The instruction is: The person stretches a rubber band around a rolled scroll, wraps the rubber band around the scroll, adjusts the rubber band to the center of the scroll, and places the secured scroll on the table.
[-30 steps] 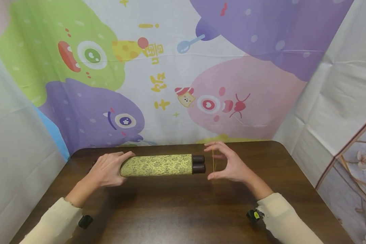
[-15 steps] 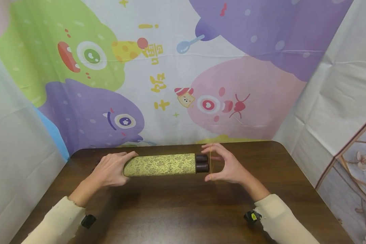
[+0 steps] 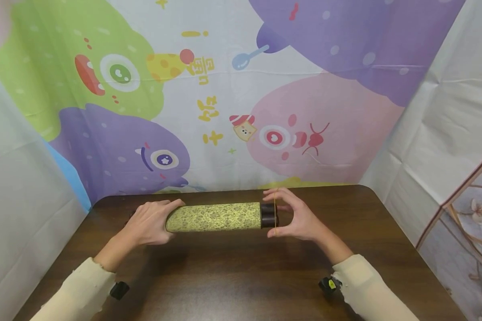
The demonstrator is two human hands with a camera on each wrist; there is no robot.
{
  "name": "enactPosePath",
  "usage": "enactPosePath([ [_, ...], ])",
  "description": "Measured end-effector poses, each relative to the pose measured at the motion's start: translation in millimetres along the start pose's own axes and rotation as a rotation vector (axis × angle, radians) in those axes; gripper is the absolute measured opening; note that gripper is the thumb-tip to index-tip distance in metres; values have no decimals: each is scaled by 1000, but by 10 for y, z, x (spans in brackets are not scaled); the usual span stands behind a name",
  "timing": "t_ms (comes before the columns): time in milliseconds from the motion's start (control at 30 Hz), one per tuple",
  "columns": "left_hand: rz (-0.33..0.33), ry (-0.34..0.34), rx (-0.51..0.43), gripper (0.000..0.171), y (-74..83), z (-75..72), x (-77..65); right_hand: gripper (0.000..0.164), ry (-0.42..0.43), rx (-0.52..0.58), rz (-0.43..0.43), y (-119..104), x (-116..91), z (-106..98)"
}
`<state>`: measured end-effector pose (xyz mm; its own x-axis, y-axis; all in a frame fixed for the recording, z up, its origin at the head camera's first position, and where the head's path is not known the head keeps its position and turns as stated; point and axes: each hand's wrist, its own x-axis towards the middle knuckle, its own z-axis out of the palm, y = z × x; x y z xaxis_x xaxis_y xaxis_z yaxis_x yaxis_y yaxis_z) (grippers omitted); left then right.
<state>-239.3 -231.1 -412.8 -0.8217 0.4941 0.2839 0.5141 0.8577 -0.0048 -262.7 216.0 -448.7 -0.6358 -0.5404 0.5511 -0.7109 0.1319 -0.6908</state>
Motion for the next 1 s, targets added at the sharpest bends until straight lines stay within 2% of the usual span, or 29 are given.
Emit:
enactPosePath([
  [367, 17, 7, -3, 73, 9, -25, 31, 83, 0, 7, 24, -36, 14, 24],
  [667, 27, 32, -2, 70, 10, -38, 43, 83, 6, 14, -13, -3, 33, 28],
  [1000, 37, 0, -14, 69, 33, -37, 38, 82, -8, 18, -8, -46, 38, 39],
])
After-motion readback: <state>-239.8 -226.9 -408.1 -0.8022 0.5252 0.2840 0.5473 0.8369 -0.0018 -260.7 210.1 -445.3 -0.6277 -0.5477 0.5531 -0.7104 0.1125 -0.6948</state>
